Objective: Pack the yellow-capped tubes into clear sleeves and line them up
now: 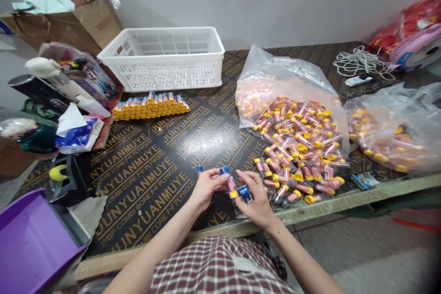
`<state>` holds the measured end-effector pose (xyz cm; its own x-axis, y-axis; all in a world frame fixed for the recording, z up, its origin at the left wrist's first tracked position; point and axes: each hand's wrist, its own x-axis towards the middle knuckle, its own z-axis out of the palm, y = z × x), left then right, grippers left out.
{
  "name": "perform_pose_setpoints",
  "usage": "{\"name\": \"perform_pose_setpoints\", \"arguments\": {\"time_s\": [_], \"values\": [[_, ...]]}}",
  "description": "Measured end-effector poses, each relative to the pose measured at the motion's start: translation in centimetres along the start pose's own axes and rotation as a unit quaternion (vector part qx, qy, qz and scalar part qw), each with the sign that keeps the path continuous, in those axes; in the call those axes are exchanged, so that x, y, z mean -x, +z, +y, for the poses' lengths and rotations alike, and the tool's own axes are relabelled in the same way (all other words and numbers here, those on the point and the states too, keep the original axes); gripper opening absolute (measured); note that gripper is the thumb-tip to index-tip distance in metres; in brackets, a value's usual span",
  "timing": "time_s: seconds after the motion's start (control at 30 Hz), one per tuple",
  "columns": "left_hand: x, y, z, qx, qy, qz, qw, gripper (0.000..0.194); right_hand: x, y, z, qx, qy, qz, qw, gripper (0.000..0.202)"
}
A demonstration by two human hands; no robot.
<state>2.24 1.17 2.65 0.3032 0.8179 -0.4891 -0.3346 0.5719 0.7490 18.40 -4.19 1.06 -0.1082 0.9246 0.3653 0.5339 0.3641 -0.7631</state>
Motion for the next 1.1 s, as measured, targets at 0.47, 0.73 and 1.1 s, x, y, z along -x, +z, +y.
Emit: {"name": "perform_pose_setpoints", "arguments": {"time_s": [0.47,0.73,1.1], "values": [[1.2,0.1,-0.5,-0.020,-0.071,-0.054,0.996,0.037,-0.5,0.4,0.3,-0.134,-0.009,-0.106,0.985,0.083],[1.4,0.0,-0.4,-0.014,-0.068,-0.037,0.997,0.037,-0.6,0.7,0.2,-0.165,-0.006,-0.089,0.982,0.084],[0.4,-3.1,0.7,-0.106,0.012,0.056,0.993,0.043,-1.4,-0.1,1.0,-0.110,0.003,-0.095,0.989,0.086]]}}
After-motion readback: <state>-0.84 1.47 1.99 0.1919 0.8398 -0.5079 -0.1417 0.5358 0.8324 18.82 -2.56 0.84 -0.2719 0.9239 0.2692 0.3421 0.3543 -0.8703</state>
